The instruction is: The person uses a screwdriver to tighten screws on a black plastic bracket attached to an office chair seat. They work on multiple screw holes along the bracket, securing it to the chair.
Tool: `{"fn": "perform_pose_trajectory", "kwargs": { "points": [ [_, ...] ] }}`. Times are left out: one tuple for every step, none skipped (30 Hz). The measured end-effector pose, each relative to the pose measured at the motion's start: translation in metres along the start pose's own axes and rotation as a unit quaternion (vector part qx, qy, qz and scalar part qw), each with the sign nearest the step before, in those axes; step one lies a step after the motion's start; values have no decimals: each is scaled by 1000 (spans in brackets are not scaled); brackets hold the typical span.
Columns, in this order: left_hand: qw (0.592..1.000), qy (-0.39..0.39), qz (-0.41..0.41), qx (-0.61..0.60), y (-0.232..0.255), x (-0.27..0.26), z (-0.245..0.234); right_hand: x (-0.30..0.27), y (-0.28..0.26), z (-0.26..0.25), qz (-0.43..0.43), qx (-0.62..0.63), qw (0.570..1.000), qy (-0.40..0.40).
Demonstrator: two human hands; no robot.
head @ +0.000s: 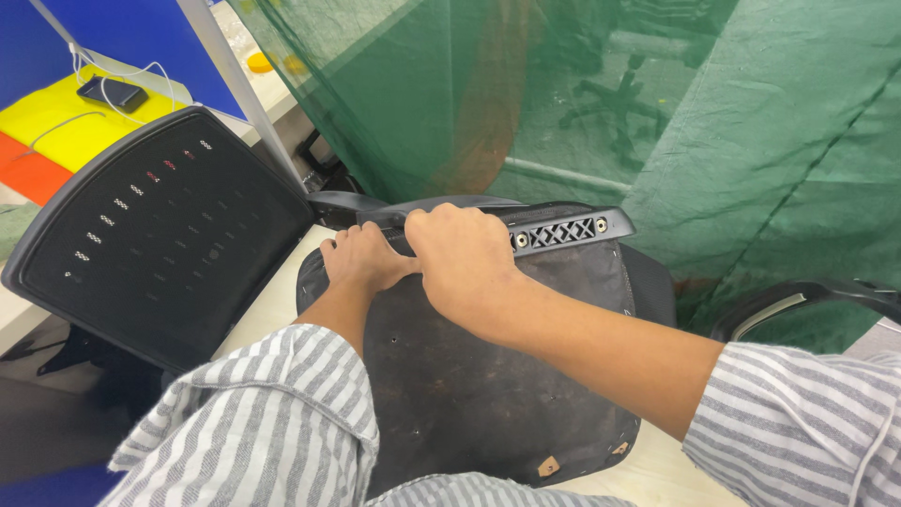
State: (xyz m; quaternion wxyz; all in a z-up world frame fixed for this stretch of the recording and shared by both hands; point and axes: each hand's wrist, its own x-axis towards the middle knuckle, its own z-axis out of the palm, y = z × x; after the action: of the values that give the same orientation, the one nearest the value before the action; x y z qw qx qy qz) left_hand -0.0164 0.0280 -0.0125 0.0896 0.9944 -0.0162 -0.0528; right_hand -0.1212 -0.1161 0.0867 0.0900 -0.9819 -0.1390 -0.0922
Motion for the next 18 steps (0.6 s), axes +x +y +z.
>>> {"fn": "perform_pose_trajectory", "kwargs": {
  "points": [
    [1000,0,-1,-1,0,0,1,-1,0,2,-15,-10,1000,11],
    [1000,2,0,-2,0,1,2,-1,-1,4,-29,-20,999,23],
    [1000,3,0,-2,0,2,2,-2,-1,5,-38,-11,999,31],
    [1000,10,2,-1,-1,3,4,-3,0,7,-47,-2,998,39],
    [1000,16,3,0,-1,5,4,-4,0,9,-56,7,997,46],
    [1000,23,5,0,-1,6,6,-5,0,10,-56,5,997,55],
    [1000,13,3,0,-2,7,7,-4,0,10,-55,3,996,64],
    [1000,3,1,2,-3,9,8,-4,1,10,-53,1,996,74],
    [1000,-6,0,4,-3,11,8,-2,1,10,-32,9,998,62],
    [1000,-5,-1,3,-3,12,10,1,1,9,-11,16,999,49],
    [1000,-4,-2,1,-3,14,12,3,1,9,10,23,999,36],
    [1000,-2,-3,1,-4,15,13,4,0,8,22,40,998,43],
    [1000,11,3,-7,-5,16,14,5,0,7,34,56,997,50],
    [1000,24,10,-14,-5,16,14,5,1,6,47,73,995,56],
    [999,36,17,-22,-5,16,14,5,1,5,56,73,995,50],
    [1000,24,11,-15,-3,16,13,6,1,4,63,72,994,45],
    [1000,12,6,-8,-2,16,12,7,2,3,71,70,994,39],
    [1000,0,-1,-1,-1,14,10,8,2,2,63,67,995,46]
  ]
}}
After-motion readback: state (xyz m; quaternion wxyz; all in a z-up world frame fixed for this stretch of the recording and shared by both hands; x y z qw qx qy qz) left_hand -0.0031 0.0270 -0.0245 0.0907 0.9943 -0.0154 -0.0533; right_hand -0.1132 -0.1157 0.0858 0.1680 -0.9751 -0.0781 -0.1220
